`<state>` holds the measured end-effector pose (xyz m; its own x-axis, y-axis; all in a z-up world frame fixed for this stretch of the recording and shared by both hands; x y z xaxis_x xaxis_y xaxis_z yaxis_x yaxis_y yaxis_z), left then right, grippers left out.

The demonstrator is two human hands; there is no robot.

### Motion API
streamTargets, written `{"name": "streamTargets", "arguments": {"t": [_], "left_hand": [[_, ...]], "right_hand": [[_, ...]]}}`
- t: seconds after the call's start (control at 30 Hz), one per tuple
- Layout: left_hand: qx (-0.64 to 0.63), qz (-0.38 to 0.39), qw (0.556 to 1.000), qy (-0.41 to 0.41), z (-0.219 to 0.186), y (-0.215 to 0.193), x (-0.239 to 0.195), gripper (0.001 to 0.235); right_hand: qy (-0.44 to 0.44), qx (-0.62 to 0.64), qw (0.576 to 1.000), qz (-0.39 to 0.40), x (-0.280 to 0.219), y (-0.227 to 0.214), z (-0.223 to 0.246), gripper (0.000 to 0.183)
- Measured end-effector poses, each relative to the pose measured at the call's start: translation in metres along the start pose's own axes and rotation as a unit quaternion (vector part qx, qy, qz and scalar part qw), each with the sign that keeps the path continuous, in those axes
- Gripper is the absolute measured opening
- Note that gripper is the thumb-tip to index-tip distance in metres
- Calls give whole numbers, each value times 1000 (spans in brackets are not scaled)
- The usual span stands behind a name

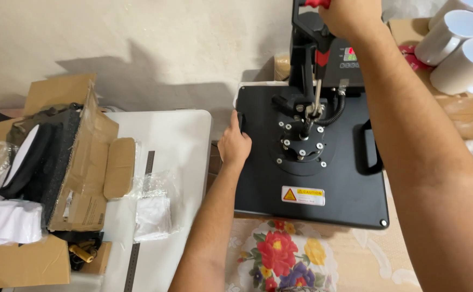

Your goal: Preparing mugs with printed designs and operating a heat press machine to transfer artwork onto substrates.

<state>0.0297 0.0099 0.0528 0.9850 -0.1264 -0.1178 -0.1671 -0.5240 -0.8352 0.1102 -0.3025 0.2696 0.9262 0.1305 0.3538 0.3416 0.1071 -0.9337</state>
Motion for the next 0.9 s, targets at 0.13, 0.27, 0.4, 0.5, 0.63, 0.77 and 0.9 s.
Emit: {"name": "streamTargets", "arguments": {"t": [0.13,0.27,0.4,0.5,0.63,0.77,0.9], "left_hand": [[-5,35,999,-30,-4,-5,-7,73],[-21,25,999,-28,0,-7,-3,72],[-29,-29,999,-14,8,2,0,65],[-24,-38,999,-9,6,1,4,64],[-26,-28,999,-18,4,-4,0,64],[14,-57,998,-33,8,0,6,70],[-19,-55,998,-10,7,1,2,63]], "right_hand": [[-3,11,1000,29,15,24,-16,35],[-53,127,989,44,-74,-43,39,65],[-226,91,966,-88,-177,9,-11,59],[-238,107,965,1,-240,54,-56,64],[-324,59,934,136,-294,105,-77,81],[-344,36,933,99,-283,112,-81,66],[-451,14,886,109,-265,112,-75,53]]}}
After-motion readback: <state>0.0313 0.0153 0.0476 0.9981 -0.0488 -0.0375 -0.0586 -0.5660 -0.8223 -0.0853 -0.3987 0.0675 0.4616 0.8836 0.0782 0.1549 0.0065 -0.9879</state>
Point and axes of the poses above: each hand's wrist, its own x-axis towards the middle knuckle, its own y-axis out of the palm, z = x × y, the point moved 3 cm from there along x, towards the middle knuckle, and after that the axes turned 15 degrees about z, right-handed, at the moved point
